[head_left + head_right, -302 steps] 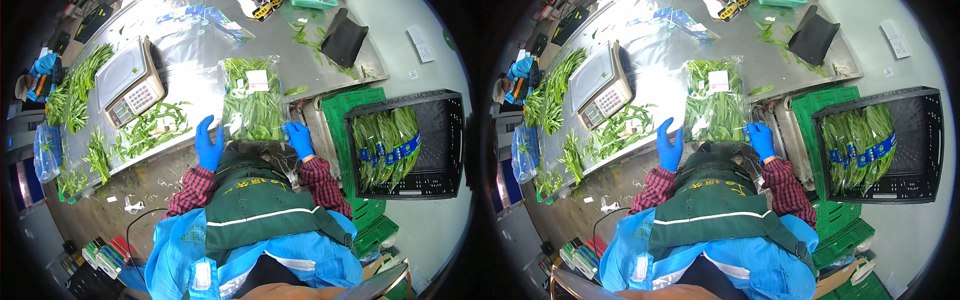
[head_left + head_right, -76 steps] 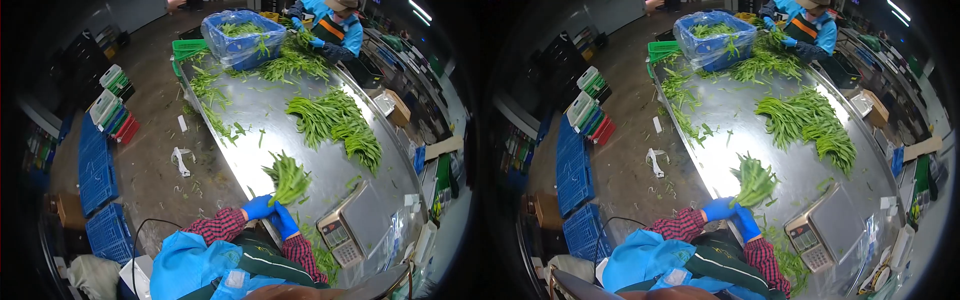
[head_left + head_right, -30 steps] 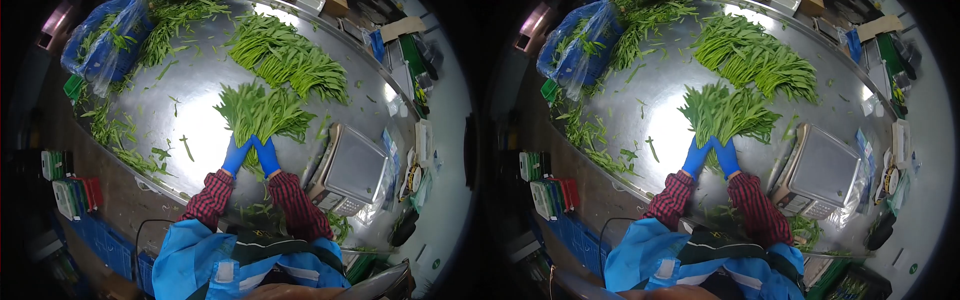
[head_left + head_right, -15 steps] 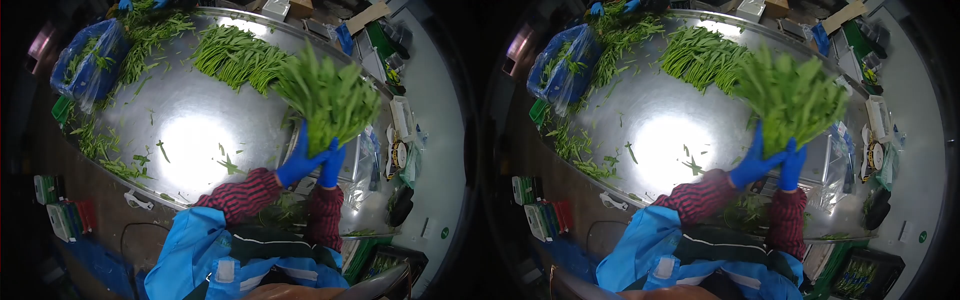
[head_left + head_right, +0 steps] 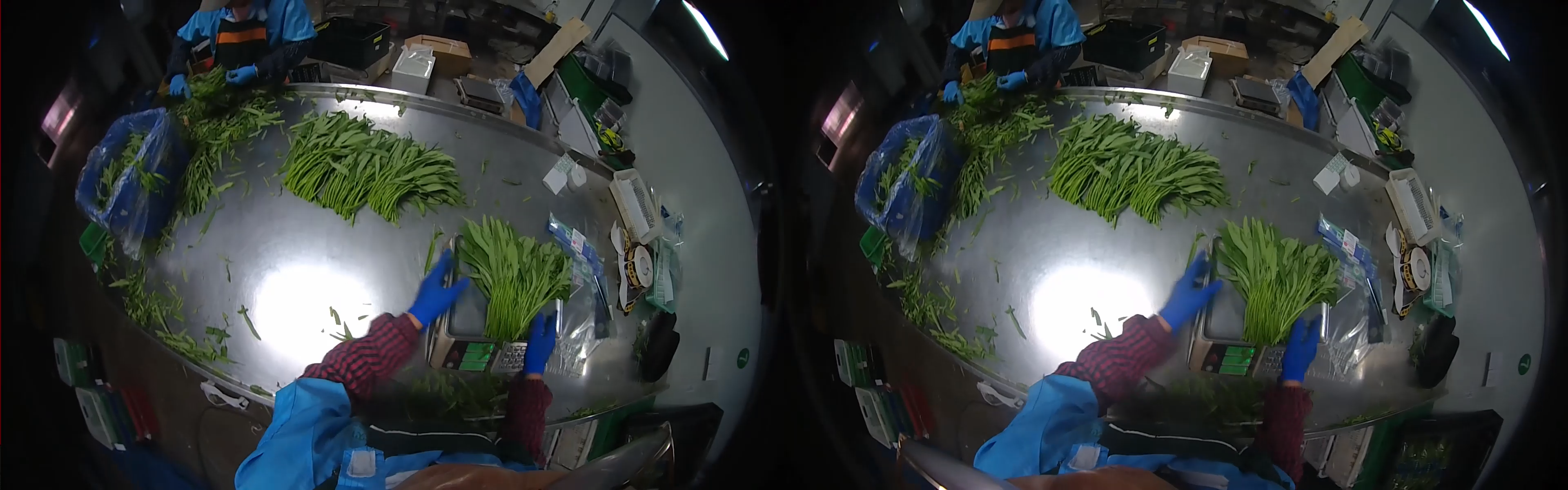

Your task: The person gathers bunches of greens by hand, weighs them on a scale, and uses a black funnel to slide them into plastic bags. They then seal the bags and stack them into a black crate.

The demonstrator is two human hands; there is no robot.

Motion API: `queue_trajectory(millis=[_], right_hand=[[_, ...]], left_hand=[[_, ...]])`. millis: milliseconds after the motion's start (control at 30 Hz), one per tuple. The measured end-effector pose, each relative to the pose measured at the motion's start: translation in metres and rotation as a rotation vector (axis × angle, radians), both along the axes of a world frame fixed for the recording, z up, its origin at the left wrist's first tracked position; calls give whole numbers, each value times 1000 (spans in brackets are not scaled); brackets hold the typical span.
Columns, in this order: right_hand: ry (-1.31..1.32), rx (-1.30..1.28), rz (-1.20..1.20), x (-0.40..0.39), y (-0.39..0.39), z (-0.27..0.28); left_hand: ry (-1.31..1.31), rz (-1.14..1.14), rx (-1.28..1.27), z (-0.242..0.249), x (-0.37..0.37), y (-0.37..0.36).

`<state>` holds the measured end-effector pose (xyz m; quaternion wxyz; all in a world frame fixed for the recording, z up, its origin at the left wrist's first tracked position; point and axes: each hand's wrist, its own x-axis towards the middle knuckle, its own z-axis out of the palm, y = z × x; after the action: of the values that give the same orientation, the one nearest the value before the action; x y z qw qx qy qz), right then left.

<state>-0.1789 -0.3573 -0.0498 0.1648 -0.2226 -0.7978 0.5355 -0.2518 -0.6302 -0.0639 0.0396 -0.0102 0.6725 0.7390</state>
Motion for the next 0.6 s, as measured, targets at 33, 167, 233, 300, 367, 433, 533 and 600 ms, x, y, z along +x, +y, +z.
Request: queue_trajectory(millis=[33, 167, 233, 300, 367, 433, 533, 600], right_hand=[[73, 220, -27, 14, -10, 20], [180, 231, 102, 50, -51, 64], [163, 113, 189, 55, -79, 55], [164, 80, 315, 57, -108, 41], [82, 30, 423, 55, -135, 40], [-49, -154, 461, 51, -162, 45], [-24, -161, 584, 47, -178, 36], [-37, -300, 596, 42, -184, 39]], left_hand=[[53, 112, -100, -3, -20, -23], [301, 547, -673, -33, -124, -108], [192, 554, -885, -39, -157, -129], [15, 468, -1061, -37, -176, -137], [23, 442, -1139, -40, -180, -131], [7, 409, -1256, -41, -178, -121], [80, 397, -1185, -46, -174, -112], [52, 372, -1156, -49, -175, -110]])
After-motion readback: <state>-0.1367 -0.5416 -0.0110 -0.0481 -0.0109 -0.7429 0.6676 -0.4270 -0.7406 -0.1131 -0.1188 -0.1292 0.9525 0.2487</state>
